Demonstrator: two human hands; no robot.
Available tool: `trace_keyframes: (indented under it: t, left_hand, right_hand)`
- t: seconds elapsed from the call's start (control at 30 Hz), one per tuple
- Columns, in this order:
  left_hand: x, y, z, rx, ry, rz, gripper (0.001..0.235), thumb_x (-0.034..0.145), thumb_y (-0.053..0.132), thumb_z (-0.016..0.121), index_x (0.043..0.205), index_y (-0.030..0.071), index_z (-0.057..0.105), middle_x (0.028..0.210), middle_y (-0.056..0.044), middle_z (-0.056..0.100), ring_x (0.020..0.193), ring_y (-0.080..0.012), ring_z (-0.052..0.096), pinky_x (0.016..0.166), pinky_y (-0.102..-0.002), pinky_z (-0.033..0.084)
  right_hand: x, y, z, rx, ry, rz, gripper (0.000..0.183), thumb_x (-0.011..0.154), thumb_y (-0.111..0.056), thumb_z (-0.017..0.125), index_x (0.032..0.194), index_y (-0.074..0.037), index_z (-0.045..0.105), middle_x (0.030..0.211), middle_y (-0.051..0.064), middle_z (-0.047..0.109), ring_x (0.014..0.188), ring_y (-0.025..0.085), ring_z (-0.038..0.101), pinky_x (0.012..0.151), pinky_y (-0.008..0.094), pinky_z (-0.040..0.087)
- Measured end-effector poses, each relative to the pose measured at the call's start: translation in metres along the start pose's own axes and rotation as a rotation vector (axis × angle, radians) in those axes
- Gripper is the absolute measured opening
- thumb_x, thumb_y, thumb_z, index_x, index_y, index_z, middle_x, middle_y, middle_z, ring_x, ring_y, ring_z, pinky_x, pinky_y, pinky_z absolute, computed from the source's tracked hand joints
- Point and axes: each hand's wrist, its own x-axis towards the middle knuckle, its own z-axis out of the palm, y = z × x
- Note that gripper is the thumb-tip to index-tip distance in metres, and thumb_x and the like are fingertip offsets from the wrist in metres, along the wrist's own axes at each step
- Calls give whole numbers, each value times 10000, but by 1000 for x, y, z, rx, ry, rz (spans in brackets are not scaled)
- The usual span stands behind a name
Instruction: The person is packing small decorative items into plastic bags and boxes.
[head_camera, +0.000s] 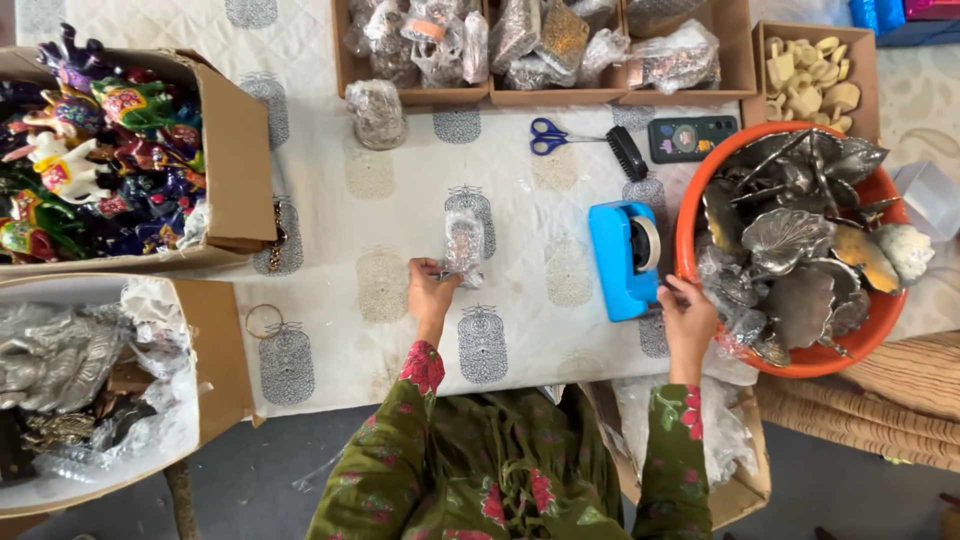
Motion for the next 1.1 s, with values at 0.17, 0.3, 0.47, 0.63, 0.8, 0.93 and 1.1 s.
trace_keyframes:
  t: [0.17, 0.3, 0.47, 0.63, 0.8, 0.93, 1.1]
  left_hand:
    - [0, -4, 2, 9, -39, 6, 597, 647, 239, 906, 1107, 129, 541, 993, -17, 726, 838, -198, 713, 718, -371, 559]
    - [1, -10, 4, -20, -18, 48, 592, 656, 217, 911, 1104, 103, 542, 969, -47, 734, 813, -216, 710, 723, -378, 552]
    - [0, -7, 2, -16, -25, 31, 587, 653, 209, 918, 1082, 95, 534, 989, -45, 723, 817, -203, 712, 725, -373, 554]
    - [-1, -12, 2, -24, -3, 93, 578, 667, 194, 914, 1084, 88, 527, 1002, -55, 718, 838, -198, 706, 725, -368, 554]
    - [-2, -6, 2, 0, 7, 76, 561, 677, 192, 908, 1085, 95, 535, 1017, -45, 726, 836, -190, 710, 731, -362, 549]
    - [-4, -3, -1, 5, 17, 53, 553, 678, 190, 904, 1088, 98, 544, 1002, -42, 730, 811, -196, 703, 731, -359, 550]
    - [-8, 6, -2, -16, 15, 32, 525, 692, 197, 875, 1089, 109, 543, 984, -20, 726, 803, -168, 718, 714, -346, 563]
  right_hand:
    - [-7, 43, 15, 345, 102, 115, 362, 899, -76, 837, 1114, -2, 555, 872, 58, 691, 685, 76, 631, 580, 198, 494]
    - [-35, 59, 17, 456, 173, 226, 353, 908, -67, 827, 1063, -52, 510, 808, 64, 642, 597, 77, 533, 514, 220, 408]
    - [-50, 47, 17, 688, 195, 350, 332, 909, -76, 789, 1012, -99, 474, 882, 65, 715, 586, 62, 547, 504, 206, 440]
    - [-57, 68, 17, 663, 206, 372, 372, 890, -66, 809, 1030, -95, 464, 842, 26, 654, 589, 73, 539, 510, 209, 436]
    - [-60, 83, 24, 591, 211, 362, 399, 871, -87, 837, 1031, -90, 471, 840, -9, 606, 611, 69, 538, 517, 210, 448]
    - [-74, 82, 26, -2, 225, 166, 336, 911, -137, 855, 1047, -59, 558, 940, 53, 683, 733, 122, 613, 669, 313, 484]
    - [-103, 54, 30, -233, 198, 296, 272, 947, -197, 793, 1044, -41, 592, 967, 60, 720, 725, 169, 658, 719, 392, 519]
